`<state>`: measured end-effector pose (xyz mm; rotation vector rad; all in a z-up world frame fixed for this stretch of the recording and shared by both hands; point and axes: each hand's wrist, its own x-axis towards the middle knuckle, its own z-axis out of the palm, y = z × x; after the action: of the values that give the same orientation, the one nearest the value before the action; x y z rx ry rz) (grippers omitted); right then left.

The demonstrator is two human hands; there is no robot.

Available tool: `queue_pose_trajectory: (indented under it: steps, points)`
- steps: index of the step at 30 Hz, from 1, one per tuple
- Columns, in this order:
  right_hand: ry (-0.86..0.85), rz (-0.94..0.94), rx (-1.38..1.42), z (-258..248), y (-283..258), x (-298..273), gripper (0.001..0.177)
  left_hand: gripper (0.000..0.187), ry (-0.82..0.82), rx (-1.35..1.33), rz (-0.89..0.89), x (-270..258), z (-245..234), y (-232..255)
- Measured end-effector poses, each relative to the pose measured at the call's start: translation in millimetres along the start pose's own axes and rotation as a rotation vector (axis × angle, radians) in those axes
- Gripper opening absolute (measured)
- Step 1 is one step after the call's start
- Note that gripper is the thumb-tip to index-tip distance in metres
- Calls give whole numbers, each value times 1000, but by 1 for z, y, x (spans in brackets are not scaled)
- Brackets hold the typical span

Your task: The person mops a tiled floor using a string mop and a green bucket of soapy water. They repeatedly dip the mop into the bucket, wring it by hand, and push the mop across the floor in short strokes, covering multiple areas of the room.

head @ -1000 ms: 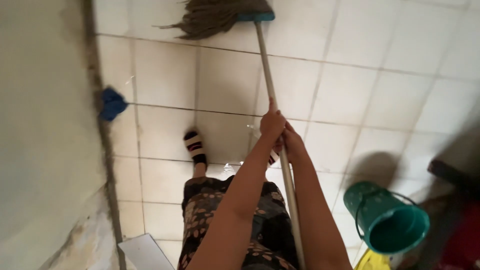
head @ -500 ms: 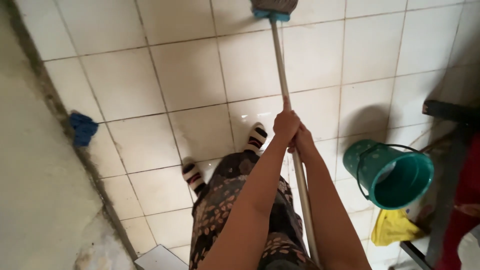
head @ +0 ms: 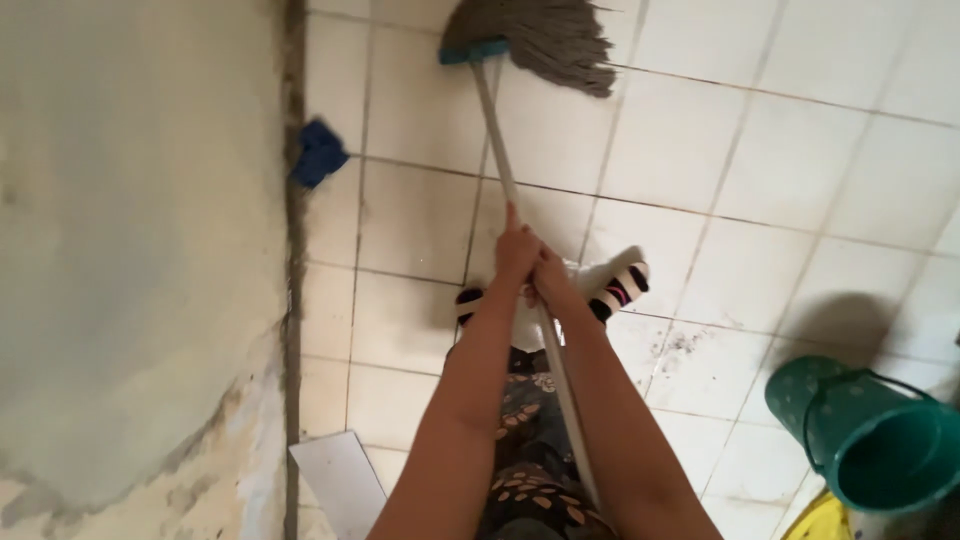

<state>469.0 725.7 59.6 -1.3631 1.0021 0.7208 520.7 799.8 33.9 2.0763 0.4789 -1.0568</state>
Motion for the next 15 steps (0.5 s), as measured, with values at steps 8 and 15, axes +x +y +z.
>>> queue_pose_trajectory:
  steps: [8, 15]
  points:
    - [-176, 25, -28, 132, 60, -21, 46, 69, 195, -166, -210, -55, -105, -104]
    - [-205, 93, 84, 85, 74, -52, 57, 69, 194, -100, -183, -73, -49, -98]
